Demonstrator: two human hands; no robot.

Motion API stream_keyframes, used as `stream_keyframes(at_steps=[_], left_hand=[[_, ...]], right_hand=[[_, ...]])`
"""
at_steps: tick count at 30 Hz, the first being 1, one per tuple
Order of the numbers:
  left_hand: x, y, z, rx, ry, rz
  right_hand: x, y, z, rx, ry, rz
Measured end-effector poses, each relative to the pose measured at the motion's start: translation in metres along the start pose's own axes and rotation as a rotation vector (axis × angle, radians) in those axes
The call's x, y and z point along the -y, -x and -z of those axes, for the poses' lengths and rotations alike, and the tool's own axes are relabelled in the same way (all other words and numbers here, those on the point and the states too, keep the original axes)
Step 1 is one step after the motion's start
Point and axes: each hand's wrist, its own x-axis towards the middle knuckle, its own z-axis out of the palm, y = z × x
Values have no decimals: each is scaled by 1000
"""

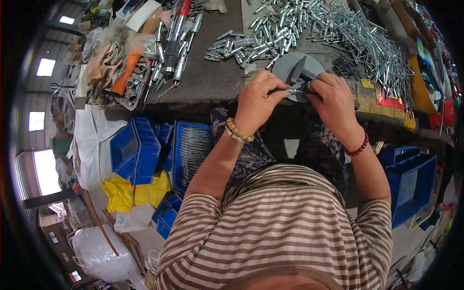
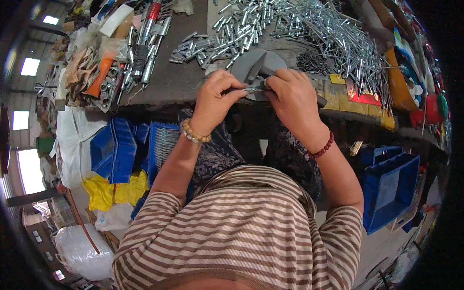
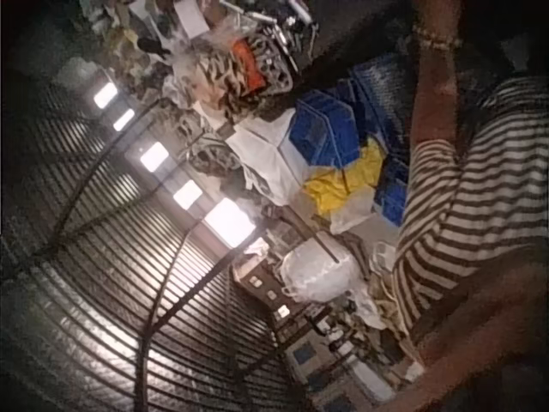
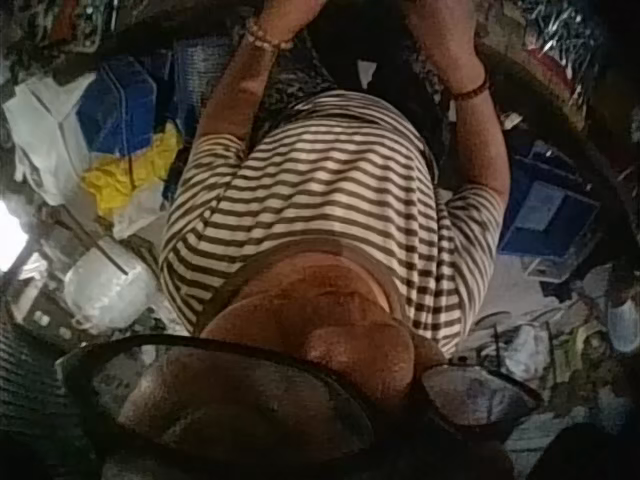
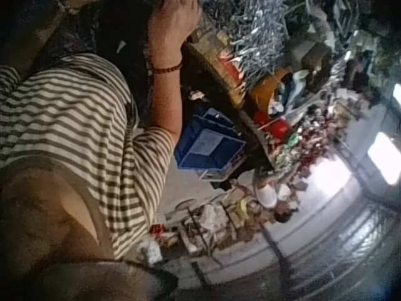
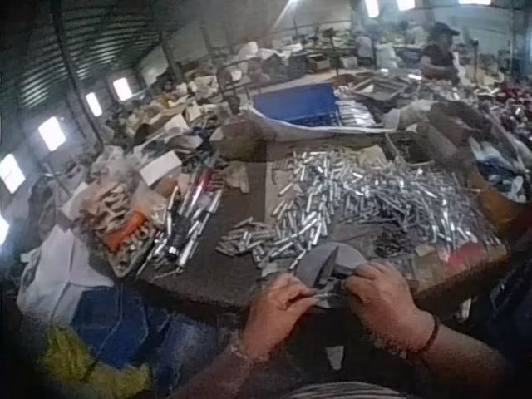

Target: Assembling small metal pins into a circular base component using a handheld assembly tool.

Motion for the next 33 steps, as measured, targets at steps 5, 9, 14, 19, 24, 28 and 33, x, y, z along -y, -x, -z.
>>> stream_keyframes(at_steps=[5,9,14,19,24,28,33], left_hand=[[1,1,0,-5,19,-20],[2,-1,-3,-1,27,-41],[5,-4,1,32,16,-82],[8,-2,3,36,-2,-79],[1,-2,2,28,-11,-82],[3,-1,1,14,-16,-111],[5,0,1,-7,-13,-120]], right_hand=[[-1,-1,-1,-14,-43,-2],[0,-1,-4,-38,-38,-5],[-2,-1,-10,14,-44,-27],[0,9,3,-115,-75,-42],[-54,25,41,-179,146,-413],[-63,25,41,-109,241,-353],[-69,8,33,-39,313,-287]])
